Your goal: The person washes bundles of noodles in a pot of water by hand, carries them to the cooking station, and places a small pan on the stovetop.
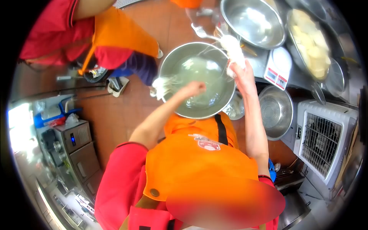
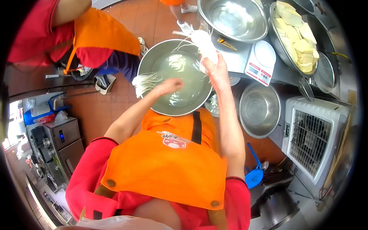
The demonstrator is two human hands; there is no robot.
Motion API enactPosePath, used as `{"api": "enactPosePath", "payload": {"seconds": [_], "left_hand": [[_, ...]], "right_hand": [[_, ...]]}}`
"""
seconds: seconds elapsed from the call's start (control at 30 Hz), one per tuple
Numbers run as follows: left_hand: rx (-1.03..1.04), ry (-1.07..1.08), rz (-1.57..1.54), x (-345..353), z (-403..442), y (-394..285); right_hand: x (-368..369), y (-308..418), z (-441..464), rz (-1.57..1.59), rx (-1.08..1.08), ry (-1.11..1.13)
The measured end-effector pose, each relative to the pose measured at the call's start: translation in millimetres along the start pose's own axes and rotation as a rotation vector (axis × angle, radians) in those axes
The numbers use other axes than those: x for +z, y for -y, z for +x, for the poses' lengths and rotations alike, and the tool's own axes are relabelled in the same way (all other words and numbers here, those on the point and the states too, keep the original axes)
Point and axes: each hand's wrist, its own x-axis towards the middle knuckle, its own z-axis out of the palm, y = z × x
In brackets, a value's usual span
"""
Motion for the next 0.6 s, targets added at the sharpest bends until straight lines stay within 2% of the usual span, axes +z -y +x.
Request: {"api": "enactPosePath", "payload": {"seconds": [0.07,0.17,0.27,0.37,0.47,0.57,0.6], "left_hand": [[-0.008,0.06,0.15,31.7,12.8,7.0],[0.025,-0.196,0.51,86.2,47.1,44.6],[-0.254,0.124,0.52,78.0,49.1,3.5],[-0.216,0.487,0.573,100.8,70.2,23.3],[-0.234,0.302,0.467,78.9,37.5,-11.4],[-0.116,0.086,0.343,42.0,4.7,-39.3],[-0.029,0.103,0.108,27.1,-5.4,-41.0]], "right_hand": [[0.9,-2.1,0.1,-0.012,-0.001,-0.01],[-3.6,-9.5,-9.1,-0.002,0.031,-0.018],[-16.4,-24.0,-16.2,-0.016,0.133,-0.027],[-15.5,-20.3,-27.7,0.036,0.177,-0.052],[-18.2,-17.3,-29.7,0.03,0.22,-0.024],[-21.7,-17.6,-30.9,0.029,0.244,0.018],[-22.6,-20.2,-29.1,0.034,0.249,0.037]]}}
